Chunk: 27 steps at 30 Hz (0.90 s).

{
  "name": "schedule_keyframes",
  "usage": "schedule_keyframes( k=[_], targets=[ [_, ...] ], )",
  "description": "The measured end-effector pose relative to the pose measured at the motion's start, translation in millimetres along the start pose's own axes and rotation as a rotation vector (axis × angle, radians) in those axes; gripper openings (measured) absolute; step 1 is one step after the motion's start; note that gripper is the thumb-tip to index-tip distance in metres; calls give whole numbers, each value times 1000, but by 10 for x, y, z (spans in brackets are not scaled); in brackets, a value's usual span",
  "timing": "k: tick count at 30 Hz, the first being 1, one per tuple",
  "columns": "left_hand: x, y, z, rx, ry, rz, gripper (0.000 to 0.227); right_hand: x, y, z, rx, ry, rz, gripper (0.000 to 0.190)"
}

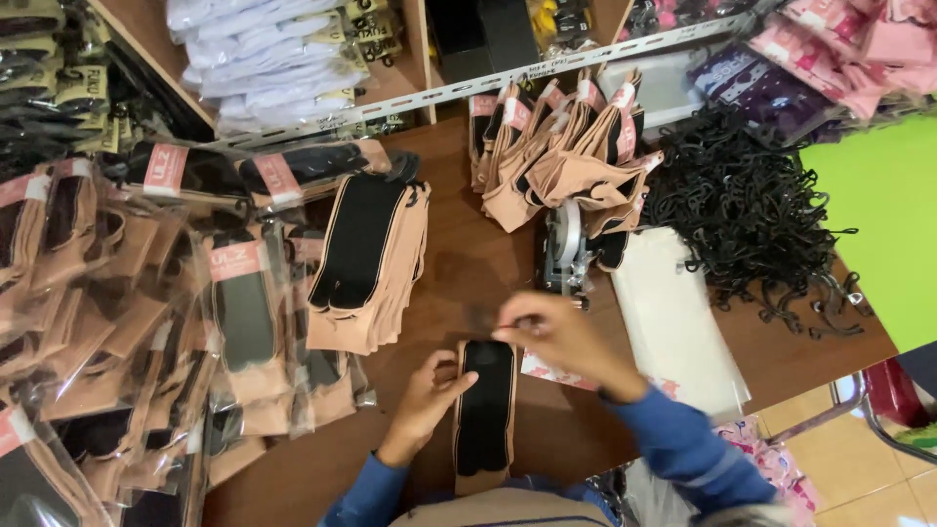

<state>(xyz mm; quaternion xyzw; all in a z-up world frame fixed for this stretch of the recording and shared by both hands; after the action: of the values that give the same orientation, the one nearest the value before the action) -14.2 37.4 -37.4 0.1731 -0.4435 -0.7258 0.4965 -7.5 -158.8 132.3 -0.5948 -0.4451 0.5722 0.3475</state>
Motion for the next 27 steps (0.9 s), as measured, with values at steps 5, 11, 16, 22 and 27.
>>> schedule_keyframes(
  k=[5,11,16,22,27],
  targets=[
    [-86,-161,-91,127,125,-33,49,614,597,-345,267,65,-19,20],
    [-140,-176,-122,119,259,-124,48,644,684,-275,234,-209,302,22],
    [-79,-148,-130,159,213,-155,46,552,740,-185,137,-360,439,30],
    [-80,-247,-187,182,169,-251,37,520,731,-136,234,-331,392,26],
    [-40,-132,-173,204,151,-231,44,536,876,-70,165,-210,330,17]
  ],
)
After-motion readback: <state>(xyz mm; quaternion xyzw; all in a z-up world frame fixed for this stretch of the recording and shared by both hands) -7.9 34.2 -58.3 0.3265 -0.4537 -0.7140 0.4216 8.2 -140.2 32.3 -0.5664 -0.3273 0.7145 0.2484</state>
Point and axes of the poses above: each hand's wrist, its own z-axis away from the middle knuckle, its own x-axis out of the palm, y = z × x, the point moved 8 cm from there along -z, towards the middle knuckle, and after that the axes turned 2 degrees about x, right-handed, at the moved point
